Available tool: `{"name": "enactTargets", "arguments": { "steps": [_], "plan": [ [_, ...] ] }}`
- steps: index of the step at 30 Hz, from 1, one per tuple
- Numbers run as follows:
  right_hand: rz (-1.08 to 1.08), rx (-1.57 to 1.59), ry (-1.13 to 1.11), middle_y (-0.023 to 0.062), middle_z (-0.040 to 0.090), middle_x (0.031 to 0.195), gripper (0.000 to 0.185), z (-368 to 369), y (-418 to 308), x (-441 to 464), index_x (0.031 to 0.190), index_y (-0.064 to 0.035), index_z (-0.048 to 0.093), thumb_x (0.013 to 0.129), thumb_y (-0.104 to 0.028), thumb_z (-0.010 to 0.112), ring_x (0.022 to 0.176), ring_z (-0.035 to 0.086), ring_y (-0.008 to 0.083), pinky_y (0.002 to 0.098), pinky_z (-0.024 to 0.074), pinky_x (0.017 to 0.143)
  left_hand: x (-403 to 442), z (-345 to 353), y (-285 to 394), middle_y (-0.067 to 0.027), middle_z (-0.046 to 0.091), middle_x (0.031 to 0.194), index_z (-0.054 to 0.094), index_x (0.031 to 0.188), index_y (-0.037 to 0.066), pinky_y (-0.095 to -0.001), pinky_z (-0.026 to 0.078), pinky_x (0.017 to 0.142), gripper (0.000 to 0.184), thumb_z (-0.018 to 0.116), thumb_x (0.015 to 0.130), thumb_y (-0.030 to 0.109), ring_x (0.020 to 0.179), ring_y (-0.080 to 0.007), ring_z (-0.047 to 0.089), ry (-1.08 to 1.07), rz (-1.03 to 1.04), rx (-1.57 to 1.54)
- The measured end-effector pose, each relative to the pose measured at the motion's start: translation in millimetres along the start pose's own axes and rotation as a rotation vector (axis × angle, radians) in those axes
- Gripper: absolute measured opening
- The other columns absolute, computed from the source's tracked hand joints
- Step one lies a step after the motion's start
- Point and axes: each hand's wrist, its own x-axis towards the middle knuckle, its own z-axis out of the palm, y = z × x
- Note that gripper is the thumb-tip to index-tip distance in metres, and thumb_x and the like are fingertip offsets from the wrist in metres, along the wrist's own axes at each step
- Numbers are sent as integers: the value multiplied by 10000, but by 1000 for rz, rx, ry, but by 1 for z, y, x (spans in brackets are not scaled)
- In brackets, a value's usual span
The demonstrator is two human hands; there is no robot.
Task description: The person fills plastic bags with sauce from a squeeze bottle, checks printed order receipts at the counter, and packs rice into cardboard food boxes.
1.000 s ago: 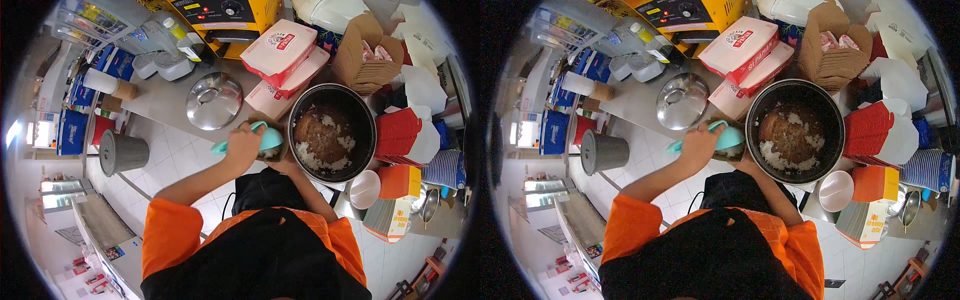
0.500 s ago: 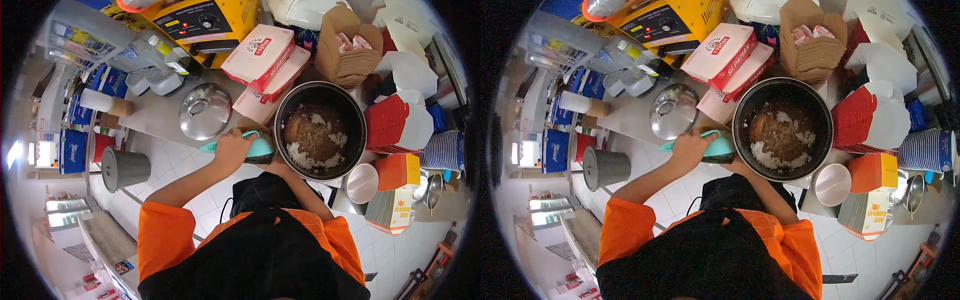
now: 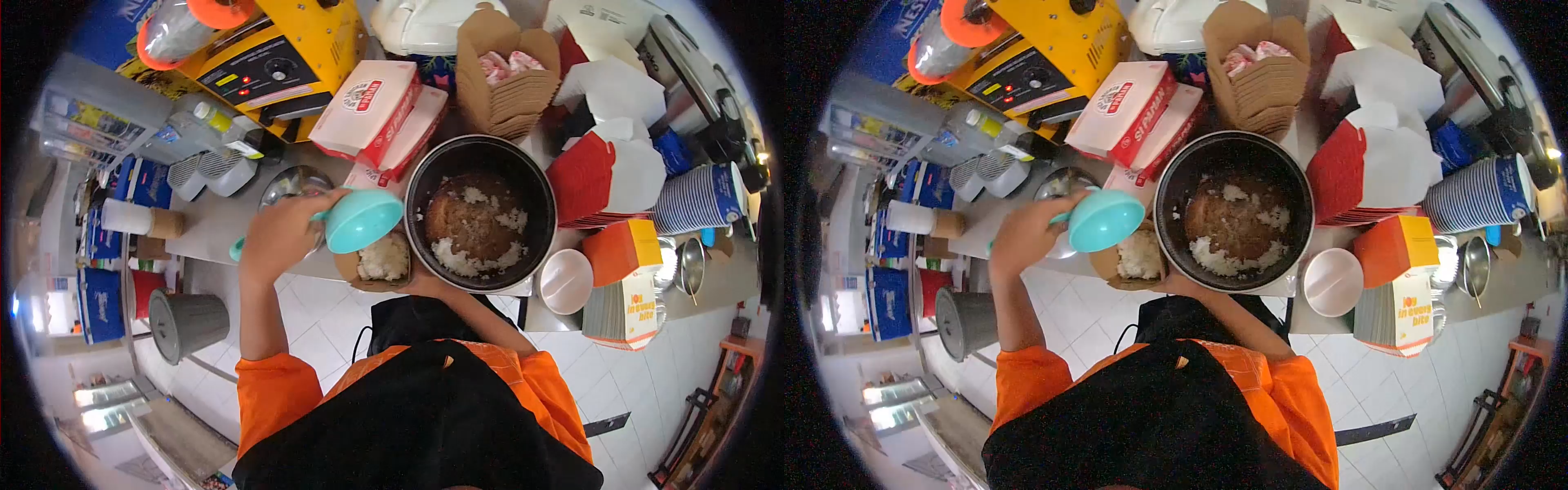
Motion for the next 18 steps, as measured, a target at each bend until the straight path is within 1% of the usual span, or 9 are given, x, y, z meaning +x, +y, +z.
{"name": "enactTargets", "arguments": {
  "steps": [2, 4, 5, 8, 11, 12, 13, 15, 18],
  "plan": [
    [-7, -57, 13, 184, 320, 1270, 866, -2, 4, -8, 1253, -5, 272, 641, -494, 642, 1190, 296, 309, 400, 199, 1012, 17, -3, 24, -104, 571, 758, 511, 1134, 253, -403, 455, 611, 432, 478, 724, 118, 712, -302, 583, 14, 37, -14],
    [-9, -291, -30, 195, 322, 1261, 884, 0, 19, -17, 1245, 14, 268, 639, -522, 624, 1186, 297, 319, 401, 202, 1009, 48, 30, 57, -138, 548, 817, 484, 1157, 240, -413, 452, 619, 430, 465, 744, 123, 734, -310, 574, 49, 107, -2],
    [-18, -404, -53, 200, 323, 1257, 893, -1, 27, -22, 1241, 23, 267, 638, -536, 615, 1184, 298, 325, 401, 204, 1007, 68, 53, 69, -139, 512, 865, 423, 1209, 257, -384, 455, 647, 498, 474, 744, 87, 742, -318, 563, -24, 109, 8],
    [46, -594, -189, 216, 326, 1245, 925, -12, 29, -39, 1229, 51, 261, 636, -578, 589, 1178, 299, 341, 402, 210, 1003, 109, 120, 99, -154, 499, 822, 470, 1171, 229, -359, 468, 534, 452, 441, 752, 62, 609, -299, 569, 214, 103, 285],
    [244, -575, -391, 237, 128, 1360, 1044, -32, -1, -47, 1337, -47, 91, 620, -662, 537, 1258, 140, 363, 423, 137, 1028, 105, 147, 103, -144, 500, 816, 485, 1160, 215, -347, 463, 501, 437, 462, 745, 81, 581, -274, 571, 172, 112, 275],
    [270, -596, -468, 230, 117, 1366, 1058, -36, -6, -44, 1335, -47, 104, 605, -676, 540, 1263, 122, 360, 431, 132, 1026, 94, 142, 104, -149, 500, 814, 489, 1160, 197, -370, 474, 527, 428, 461, 747, 89, 582, -284, 574, 88, 165, 246],
    [290, -554, -480, 231, 116, 1366, 1061, -37, -4, -44, 1334, -46, 106, 601, -676, 543, 1265, 120, 358, 430, 131, 1027, 84, 118, 106, -157, 498, 819, 488, 1160, 196, -385, 483, 528, 434, 470, 740, 88, 581, -293, 577, -154, 316, 179],
    [322, -467, -513, 233, 114, 1366, 1067, -38, -3, -41, 1333, -44, 109, 594, -677, 549, 1267, 116, 355, 427, 129, 1027, 77, 117, 99, -168, 495, 821, 472, 1172, 187, -386, 488, 503, 456, 481, 730, 79, 592, -297, 582, -239, 512, 147],
    [330, -404, -484, 220, 141, 1364, 1038, -40, -11, -42, 1322, -35, 143, 604, -660, 555, 1264, 139, 339, 417, 126, 1029, 95, 123, 121, -166, 489, 824, 439, 1202, 203, -385, 487, 500, 490, 483, 729, 83, 576, -303, 574, 82, 277, 154]
  ]
}}
